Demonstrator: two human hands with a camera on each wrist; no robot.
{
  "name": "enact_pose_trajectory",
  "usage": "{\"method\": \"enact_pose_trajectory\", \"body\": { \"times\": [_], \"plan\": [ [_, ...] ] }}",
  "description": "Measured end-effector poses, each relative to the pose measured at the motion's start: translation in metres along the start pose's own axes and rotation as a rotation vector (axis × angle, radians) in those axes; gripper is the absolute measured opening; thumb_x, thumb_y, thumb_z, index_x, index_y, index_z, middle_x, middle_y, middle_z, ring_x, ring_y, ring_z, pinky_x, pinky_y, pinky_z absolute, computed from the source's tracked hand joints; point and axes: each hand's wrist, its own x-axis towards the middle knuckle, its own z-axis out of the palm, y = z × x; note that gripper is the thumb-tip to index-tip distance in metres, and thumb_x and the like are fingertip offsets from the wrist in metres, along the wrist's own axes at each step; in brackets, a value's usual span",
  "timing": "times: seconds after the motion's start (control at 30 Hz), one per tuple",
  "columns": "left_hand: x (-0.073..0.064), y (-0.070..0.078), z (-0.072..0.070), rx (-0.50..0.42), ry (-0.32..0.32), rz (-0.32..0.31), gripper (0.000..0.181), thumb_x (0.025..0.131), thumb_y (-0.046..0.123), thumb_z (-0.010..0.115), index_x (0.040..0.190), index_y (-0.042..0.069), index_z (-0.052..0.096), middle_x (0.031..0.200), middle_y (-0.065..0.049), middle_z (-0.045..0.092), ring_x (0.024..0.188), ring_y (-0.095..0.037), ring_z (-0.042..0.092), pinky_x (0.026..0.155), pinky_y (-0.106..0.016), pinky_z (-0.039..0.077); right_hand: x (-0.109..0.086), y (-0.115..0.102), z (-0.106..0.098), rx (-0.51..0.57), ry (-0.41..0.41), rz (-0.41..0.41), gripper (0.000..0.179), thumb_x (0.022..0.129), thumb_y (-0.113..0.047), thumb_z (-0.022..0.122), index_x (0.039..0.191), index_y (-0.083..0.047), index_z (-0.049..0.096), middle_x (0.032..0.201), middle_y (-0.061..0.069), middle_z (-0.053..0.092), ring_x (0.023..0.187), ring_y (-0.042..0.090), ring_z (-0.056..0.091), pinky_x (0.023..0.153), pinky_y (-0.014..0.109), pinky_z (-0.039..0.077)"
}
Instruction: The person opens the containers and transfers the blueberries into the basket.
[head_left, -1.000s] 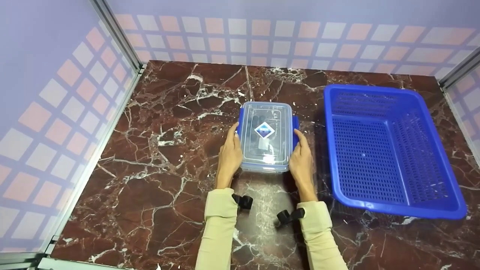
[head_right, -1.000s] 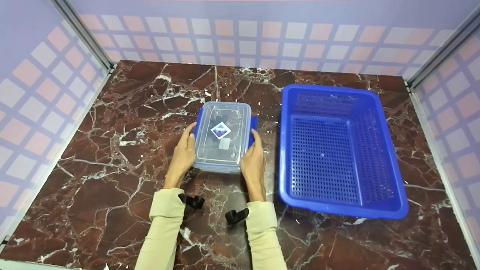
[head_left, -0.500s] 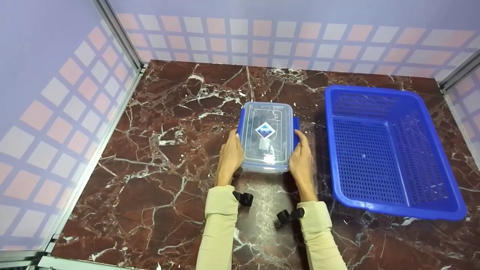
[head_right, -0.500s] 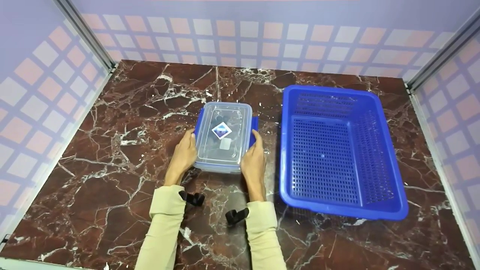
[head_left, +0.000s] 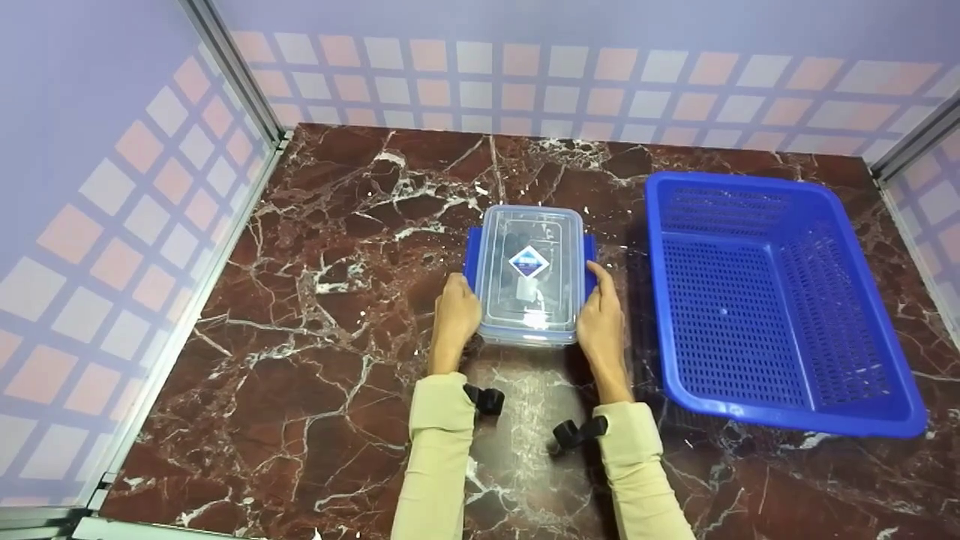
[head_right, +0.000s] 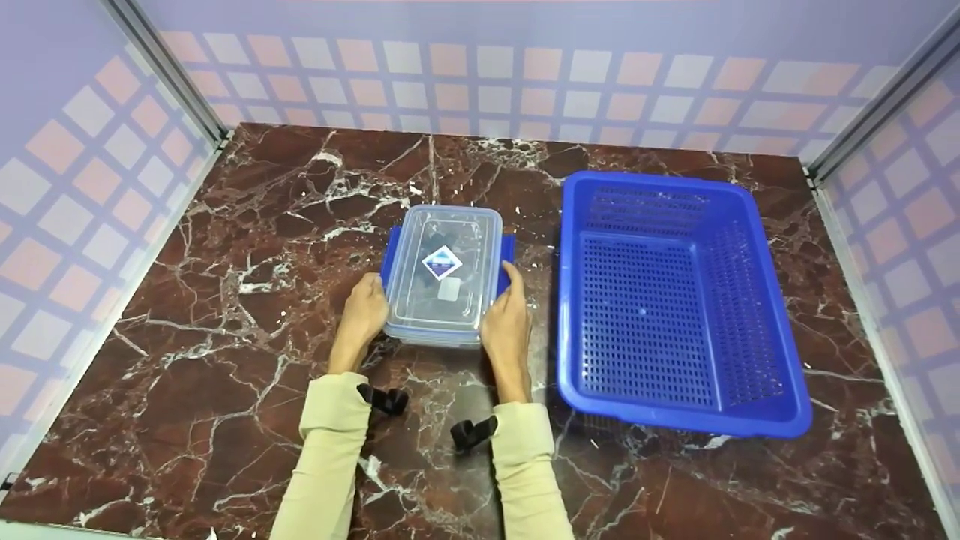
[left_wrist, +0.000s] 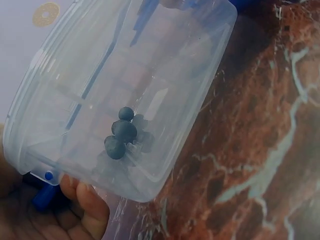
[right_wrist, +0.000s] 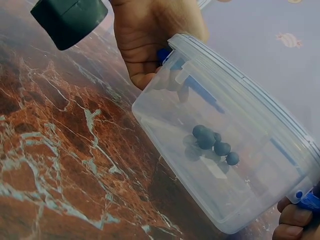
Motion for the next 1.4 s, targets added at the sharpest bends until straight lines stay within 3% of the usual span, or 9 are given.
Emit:
{"method": "enact_pose_trajectory", "body": {
  "times": [0.23, 0.47, 0.6, 1.07, 1.4],
  "plan": [
    [0.0, -0.001, 0.001, 0.0, 0.005, -0.001, 0.03, 0.102, 0.017, 0.031, 0.108, 0.0, 0.055, 0.105, -0.026, 0.064, 0.105, -0.045, 0.06, 0.09, -0.052, 0.047, -0.001, 0.001, -0.001, -0.01, 0.002, 0.002, 0.04, 0.103, -0.012, 0.03, 0.137, -0.016, 0.05, 0.142, 0.011, 0.05, 0.129, 0.033, 0.047, 0.105, 0.047, 0.038],
    [-0.001, 0.001, -0.001, 0.026, 0.044, 0.0, 0.029, 0.101, 0.018, 0.033, 0.098, 0.0, 0.056, 0.097, -0.026, 0.065, 0.099, -0.044, 0.062, 0.086, -0.052, 0.048, -0.003, 0.0, -0.002, -0.044, 0.005, 0.015, 0.042, 0.1, -0.015, 0.034, 0.139, -0.02, 0.05, 0.14, 0.011, 0.052, 0.121, 0.033, 0.053, 0.1, 0.048, 0.041],
    [-0.001, 0.001, -0.002, 0.044, 0.077, 0.006, 0.026, 0.1, 0.018, 0.036, 0.097, 0.003, 0.057, 0.096, -0.021, 0.066, 0.1, -0.041, 0.062, 0.088, -0.05, 0.048, -0.004, 0.001, -0.004, -0.049, 0.01, 0.008, 0.041, 0.099, -0.016, 0.037, 0.137, -0.016, 0.051, 0.138, 0.013, 0.053, 0.125, 0.032, 0.05, 0.104, 0.045, 0.039],
    [-0.002, 0.0, -0.003, 0.021, 0.132, 0.041, 0.032, 0.097, 0.021, 0.043, 0.113, 0.004, 0.065, 0.108, -0.015, 0.067, 0.11, -0.034, 0.061, 0.095, -0.047, 0.046, -0.007, -0.004, -0.007, -0.072, 0.053, -0.007, 0.033, 0.099, -0.02, 0.042, 0.121, -0.006, 0.062, 0.121, 0.017, 0.054, 0.114, 0.033, 0.052, 0.099, 0.044, 0.039],
    [-0.01, 0.013, -0.007, -0.054, 0.196, 0.217, 0.028, 0.092, 0.013, 0.056, 0.114, -0.001, 0.066, 0.098, -0.014, 0.067, 0.091, -0.026, 0.065, 0.087, -0.038, 0.049, -0.011, -0.01, -0.008, -0.034, 0.089, -0.092, 0.03, 0.095, -0.013, 0.05, 0.12, -0.002, 0.062, 0.106, 0.017, 0.06, 0.094, 0.028, 0.058, 0.086, 0.04, 0.046]
  ]
}}
